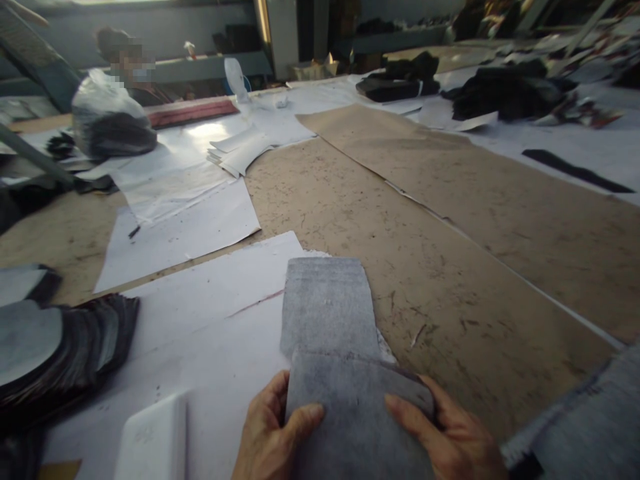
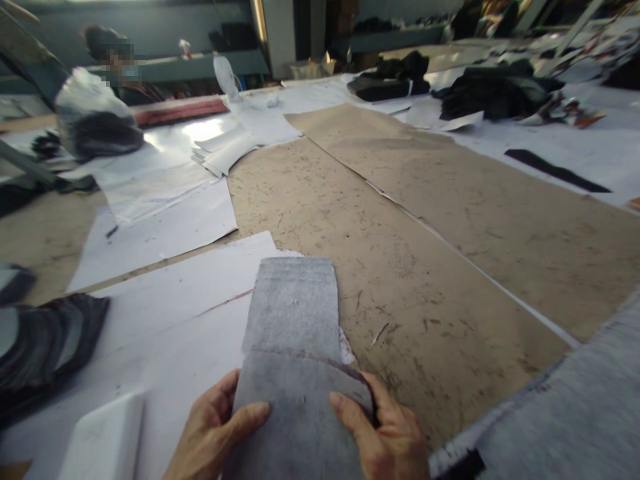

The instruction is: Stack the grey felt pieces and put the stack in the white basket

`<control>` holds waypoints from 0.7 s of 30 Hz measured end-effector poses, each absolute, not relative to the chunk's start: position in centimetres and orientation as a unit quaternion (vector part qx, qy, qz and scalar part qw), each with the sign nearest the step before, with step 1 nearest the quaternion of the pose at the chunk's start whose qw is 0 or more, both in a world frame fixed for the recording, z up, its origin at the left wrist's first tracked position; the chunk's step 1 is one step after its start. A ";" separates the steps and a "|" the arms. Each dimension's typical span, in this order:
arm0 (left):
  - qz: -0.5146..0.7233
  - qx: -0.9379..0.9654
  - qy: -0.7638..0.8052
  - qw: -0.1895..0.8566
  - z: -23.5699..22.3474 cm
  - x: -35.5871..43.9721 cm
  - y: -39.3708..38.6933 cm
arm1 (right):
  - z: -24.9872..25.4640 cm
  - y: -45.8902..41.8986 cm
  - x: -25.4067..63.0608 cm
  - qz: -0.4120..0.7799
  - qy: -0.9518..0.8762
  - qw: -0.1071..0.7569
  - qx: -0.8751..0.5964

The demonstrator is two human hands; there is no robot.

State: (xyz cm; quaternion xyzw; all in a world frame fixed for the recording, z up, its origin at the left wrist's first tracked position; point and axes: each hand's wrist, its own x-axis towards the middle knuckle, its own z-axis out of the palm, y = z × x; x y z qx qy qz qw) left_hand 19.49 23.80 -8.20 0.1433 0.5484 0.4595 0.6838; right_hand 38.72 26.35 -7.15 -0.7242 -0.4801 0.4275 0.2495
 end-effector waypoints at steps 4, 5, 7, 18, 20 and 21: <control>0.462 0.140 0.579 0.657 -7.8 19.4 23.9 | -7.8 26.7 38.5 0.476 -0.453 0.266 -0.705; 0.464 0.143 0.586 0.649 -7.8 19.3 23.8 | -8.1 26.8 38.5 0.486 -0.452 0.268 -0.698; 0.465 0.146 0.592 0.642 -7.9 19.2 23.8 | -8.7 26.8 38.4 0.491 -0.453 0.269 -0.694; 0.467 0.137 0.578 0.655 -8.7 18.7 23.5 | -9.1 26.9 38.0 0.508 -0.431 0.294 -0.685; 0.463 0.127 0.565 0.671 -8.6 18.7 23.6 | -8.7 27.0 37.9 0.533 -0.418 0.295 -0.674; 0.467 0.114 0.556 0.678 -8.6 18.6 23.6 | -8.5 27.1 37.8 0.536 -0.422 0.294 -0.669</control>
